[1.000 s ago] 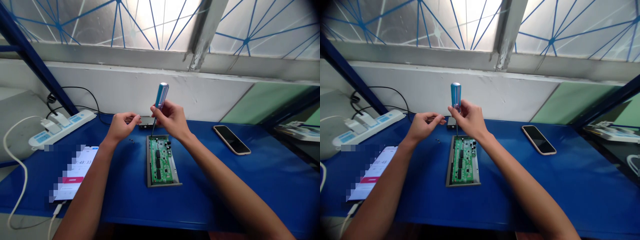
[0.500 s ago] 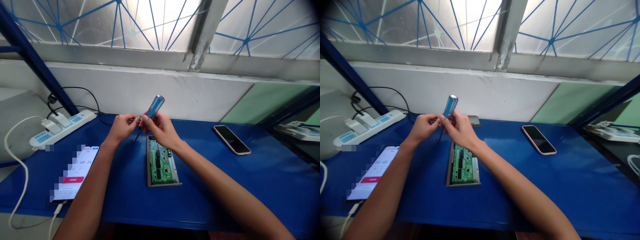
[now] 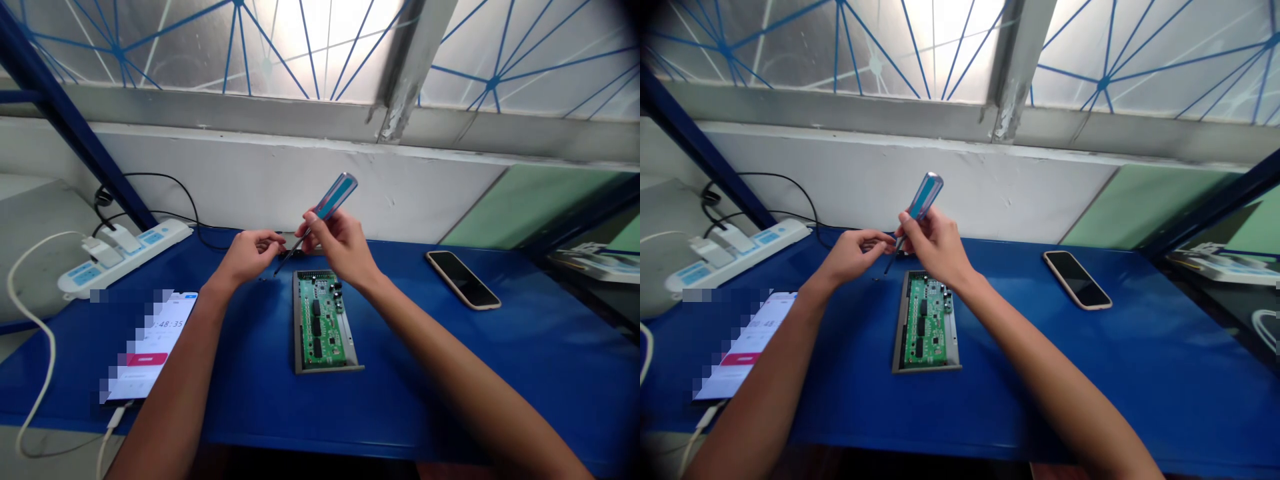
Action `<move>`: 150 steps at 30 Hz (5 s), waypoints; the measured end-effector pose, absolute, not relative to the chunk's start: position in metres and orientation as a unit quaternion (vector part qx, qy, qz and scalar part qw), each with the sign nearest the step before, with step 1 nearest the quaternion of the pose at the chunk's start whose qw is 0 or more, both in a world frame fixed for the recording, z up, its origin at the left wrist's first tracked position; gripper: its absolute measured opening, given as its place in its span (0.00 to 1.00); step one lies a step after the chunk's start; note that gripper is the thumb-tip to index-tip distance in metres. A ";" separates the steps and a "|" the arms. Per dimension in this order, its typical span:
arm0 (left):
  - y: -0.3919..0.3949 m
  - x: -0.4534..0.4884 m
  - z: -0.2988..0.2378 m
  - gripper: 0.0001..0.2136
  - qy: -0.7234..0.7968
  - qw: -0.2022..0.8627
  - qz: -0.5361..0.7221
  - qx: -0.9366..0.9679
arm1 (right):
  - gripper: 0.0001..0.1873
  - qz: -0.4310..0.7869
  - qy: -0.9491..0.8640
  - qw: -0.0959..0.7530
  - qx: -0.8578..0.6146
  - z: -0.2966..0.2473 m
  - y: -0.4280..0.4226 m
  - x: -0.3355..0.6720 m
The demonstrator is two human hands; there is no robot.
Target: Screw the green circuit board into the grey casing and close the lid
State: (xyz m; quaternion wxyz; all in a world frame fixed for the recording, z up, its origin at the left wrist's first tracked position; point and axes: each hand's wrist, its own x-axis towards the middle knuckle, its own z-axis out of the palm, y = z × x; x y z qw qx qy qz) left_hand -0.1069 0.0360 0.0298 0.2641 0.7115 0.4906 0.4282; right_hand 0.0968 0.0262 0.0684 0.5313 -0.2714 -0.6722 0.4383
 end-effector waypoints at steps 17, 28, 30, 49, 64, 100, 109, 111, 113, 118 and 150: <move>0.037 -0.107 0.023 0.11 0.499 0.339 0.297 0.740 | 0.21 0.388 -0.652 0.577 -0.302 0.090 0.033 0.125; 0.034 -0.096 0.027 0.09 0.502 0.273 0.290 0.768 | 0.23 0.362 -0.652 0.590 -0.308 0.089 0.034 0.127; 0.034 -0.095 0.027 0.09 0.501 0.279 0.289 0.767 | 0.24 0.360 -0.655 0.585 -0.314 0.089 0.034 0.128; 0.034 -0.074 0.014 0.06 0.429 0.251 0.325 0.804 | 0.22 0.319 -0.703 0.556 -0.308 0.100 0.031 0.138; 0.032 -0.070 0.013 0.07 0.415 0.201 0.325 0.826 | 0.17 0.189 -0.776 0.457 -0.390 0.096 0.031 0.146; 0.033 -0.070 0.008 0.10 0.441 0.214 0.284 0.824 | 0.11 0.429 -0.735 0.338 -0.402 0.085 0.052 0.169; 0.032 -0.069 0.008 0.09 0.440 0.229 0.292 0.818 | 0.24 0.302 -0.761 0.382 -0.429 0.074 0.053 0.160; 0.032 -0.069 0.007 0.09 0.441 0.235 0.292 0.815 | 0.22 0.290 -0.761 0.382 -0.437 0.073 0.052 0.158; 0.032 -0.069 0.007 0.09 0.444 0.238 0.290 0.814 | 0.16 0.322 -0.757 0.370 -0.432 0.072 0.052 0.157; 0.031 -0.069 0.007 0.09 0.439 0.235 0.291 0.817 | 0.15 0.497 -0.725 0.297 -0.374 0.078 0.055 0.169; 0.031 -0.068 0.007 0.11 0.451 0.240 0.286 0.811 | 0.21 0.353 -0.769 0.334 -0.415 0.066 0.058 0.162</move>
